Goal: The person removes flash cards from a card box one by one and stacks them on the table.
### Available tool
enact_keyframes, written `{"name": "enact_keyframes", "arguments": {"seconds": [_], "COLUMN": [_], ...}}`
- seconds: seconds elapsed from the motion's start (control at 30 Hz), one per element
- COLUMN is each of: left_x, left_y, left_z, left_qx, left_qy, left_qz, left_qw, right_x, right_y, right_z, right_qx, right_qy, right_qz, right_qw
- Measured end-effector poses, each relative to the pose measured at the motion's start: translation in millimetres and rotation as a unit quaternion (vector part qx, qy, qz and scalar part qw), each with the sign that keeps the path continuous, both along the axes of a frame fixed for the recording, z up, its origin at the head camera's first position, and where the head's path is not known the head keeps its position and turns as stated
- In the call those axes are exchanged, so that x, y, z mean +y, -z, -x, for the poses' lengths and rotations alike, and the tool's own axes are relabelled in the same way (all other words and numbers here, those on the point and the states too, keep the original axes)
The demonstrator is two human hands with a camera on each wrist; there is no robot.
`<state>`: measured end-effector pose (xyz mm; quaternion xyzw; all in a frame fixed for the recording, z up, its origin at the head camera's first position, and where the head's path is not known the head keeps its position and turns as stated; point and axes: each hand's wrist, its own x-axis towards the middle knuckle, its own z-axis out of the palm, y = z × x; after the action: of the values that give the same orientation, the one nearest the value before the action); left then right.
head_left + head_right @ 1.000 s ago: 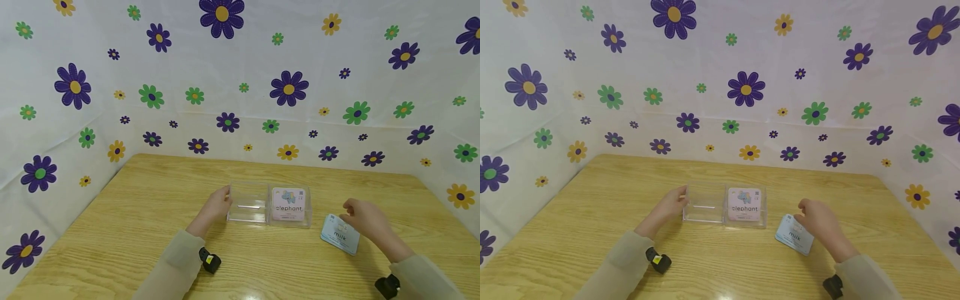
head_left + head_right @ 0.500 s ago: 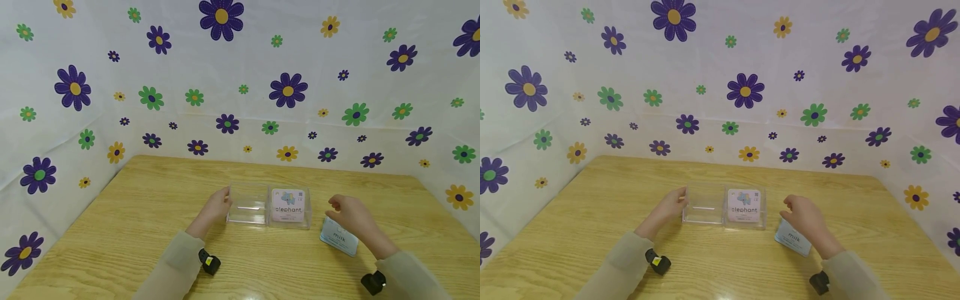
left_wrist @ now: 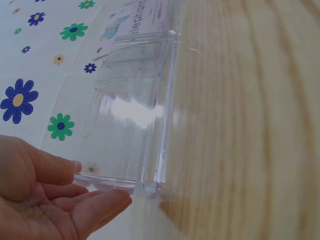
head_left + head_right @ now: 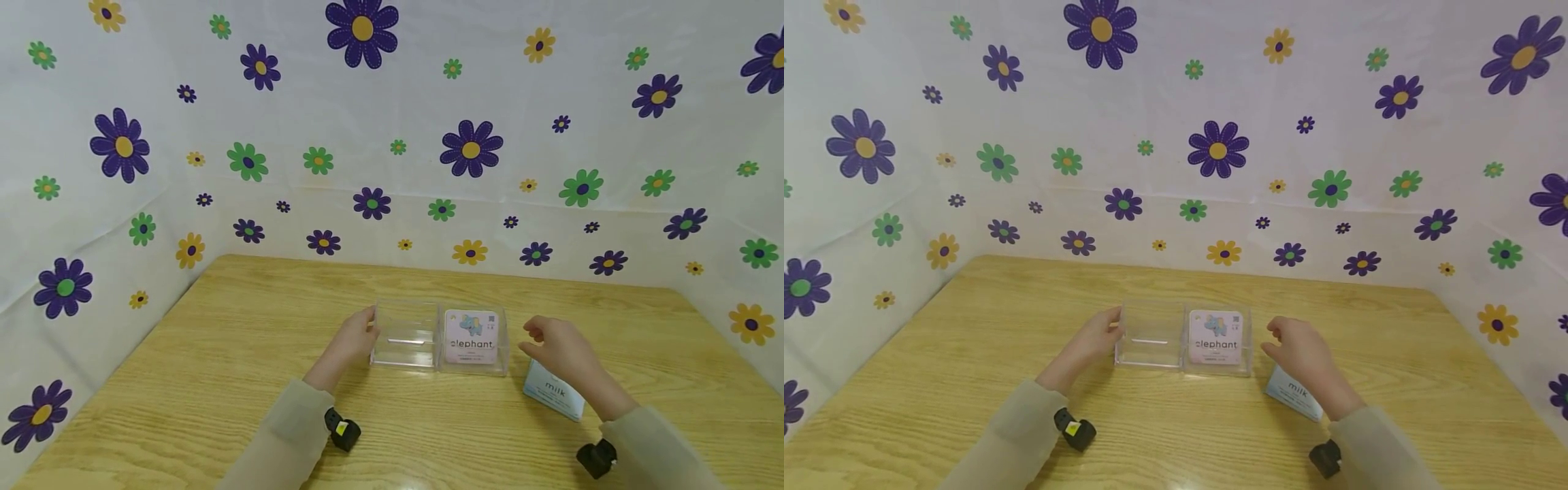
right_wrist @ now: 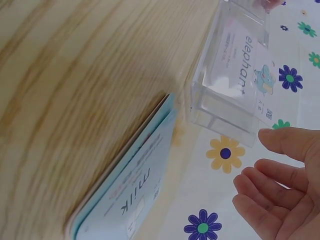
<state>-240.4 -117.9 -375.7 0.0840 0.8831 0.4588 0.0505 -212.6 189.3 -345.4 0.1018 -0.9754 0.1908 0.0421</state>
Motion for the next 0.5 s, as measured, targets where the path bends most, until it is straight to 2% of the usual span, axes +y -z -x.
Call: {"name": "enact_keyframes", "arguments": {"seconds": [0.5], "left_x": [-1.6], "left_y": [0.9], "left_z": [-1.3], "left_qx": [0.012], "left_qy": [0.006], "left_qz": [-0.008], "left_qw": [0.9999], "right_x": [-15], "right_y": [-5.0], "right_z": [4.2], "right_qx": [0.021], "right_qy": [-0.015], "right_qz": [0.007], "right_qw": [0.9996]}}
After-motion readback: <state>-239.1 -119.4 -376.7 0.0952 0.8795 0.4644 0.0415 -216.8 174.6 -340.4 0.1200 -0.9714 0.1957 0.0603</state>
